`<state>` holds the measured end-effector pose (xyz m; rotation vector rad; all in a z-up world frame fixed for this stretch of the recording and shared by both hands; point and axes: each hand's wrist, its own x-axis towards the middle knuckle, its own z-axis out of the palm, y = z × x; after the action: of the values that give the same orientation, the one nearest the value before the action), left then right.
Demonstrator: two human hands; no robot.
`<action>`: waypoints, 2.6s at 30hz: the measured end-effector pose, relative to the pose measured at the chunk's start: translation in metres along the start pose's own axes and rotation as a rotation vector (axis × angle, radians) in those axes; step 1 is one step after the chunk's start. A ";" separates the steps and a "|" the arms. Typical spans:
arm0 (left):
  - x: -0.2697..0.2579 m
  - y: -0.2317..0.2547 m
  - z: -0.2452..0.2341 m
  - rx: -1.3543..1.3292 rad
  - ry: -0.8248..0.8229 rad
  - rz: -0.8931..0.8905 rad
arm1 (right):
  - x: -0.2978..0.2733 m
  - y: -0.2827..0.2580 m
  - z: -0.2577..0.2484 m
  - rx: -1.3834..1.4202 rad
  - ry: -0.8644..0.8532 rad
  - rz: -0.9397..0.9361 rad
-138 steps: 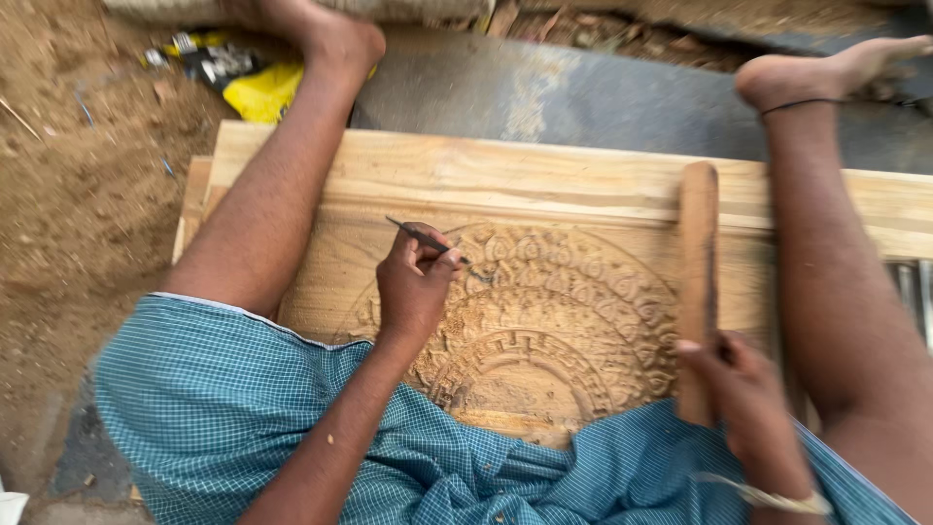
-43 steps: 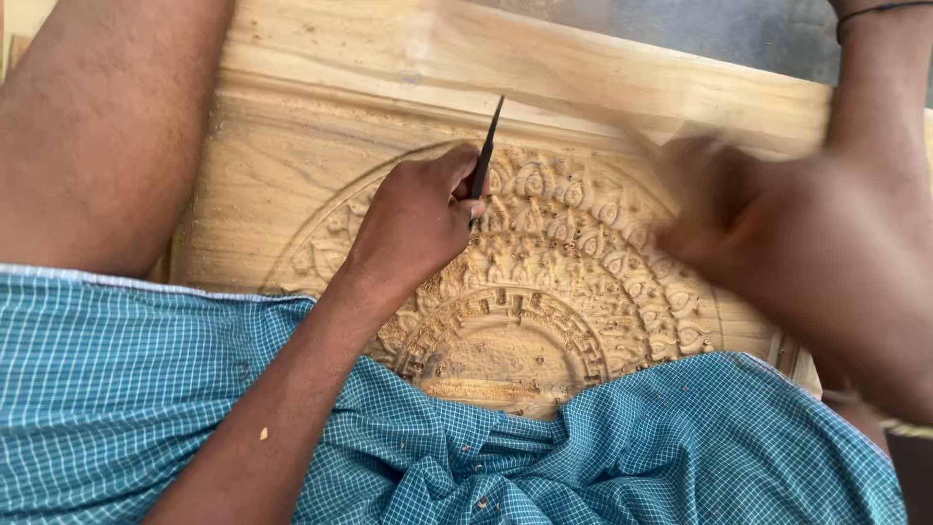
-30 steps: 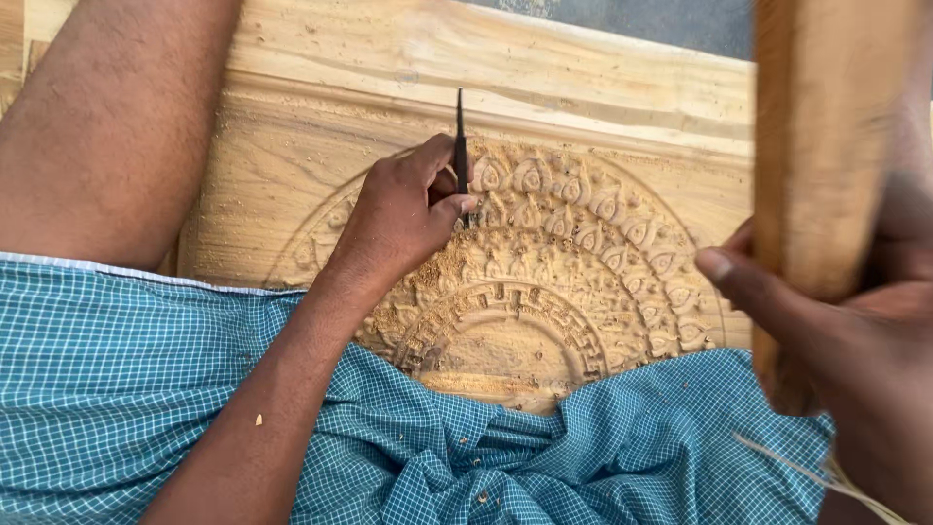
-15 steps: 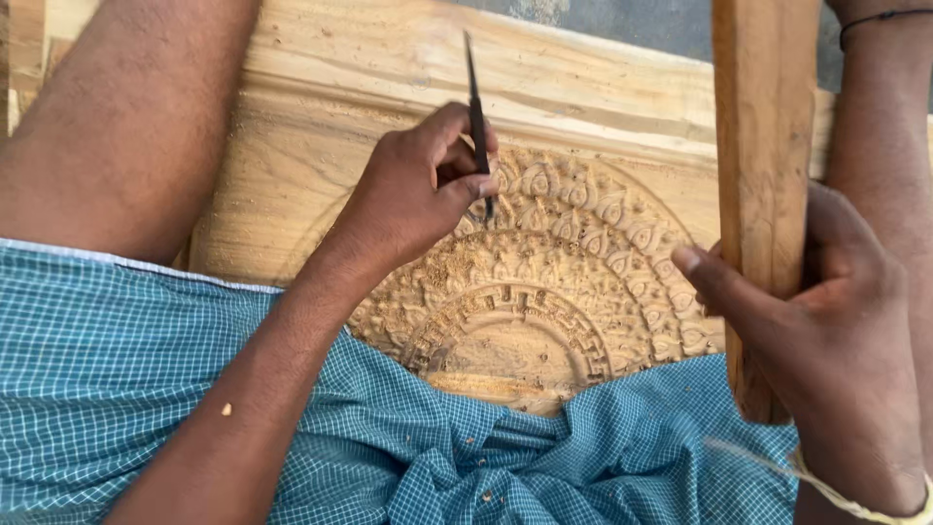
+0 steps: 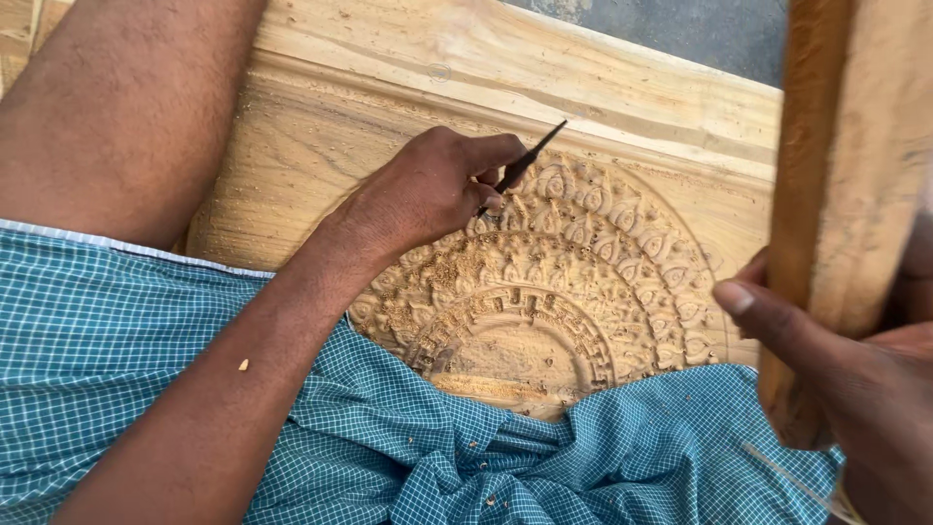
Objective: The person carves a circular decorative pattern into a wooden panel using a chisel and a wooden mallet.
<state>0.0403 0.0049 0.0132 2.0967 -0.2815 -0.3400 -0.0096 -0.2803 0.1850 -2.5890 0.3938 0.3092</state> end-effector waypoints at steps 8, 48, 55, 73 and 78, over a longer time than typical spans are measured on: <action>0.009 0.009 -0.007 -0.009 -0.118 -0.093 | 0.043 0.007 -0.006 -0.063 0.008 0.007; -0.024 0.004 0.028 -0.188 0.404 -0.115 | 0.065 -0.054 -0.002 -0.281 -0.058 -0.722; -0.041 0.009 0.038 -0.183 0.535 -0.109 | 0.021 -0.100 0.008 -0.118 0.086 -0.793; -0.046 0.010 0.024 -0.182 0.489 -0.006 | -0.029 -0.061 0.005 -0.075 0.086 -0.601; -0.027 0.017 0.021 -0.025 0.209 -0.225 | -0.026 -0.014 -0.002 0.030 0.006 -0.333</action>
<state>0.0062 -0.0114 0.0210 2.1233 0.0824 -0.2522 -0.0285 -0.2643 0.2000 -2.5699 -0.0342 0.1759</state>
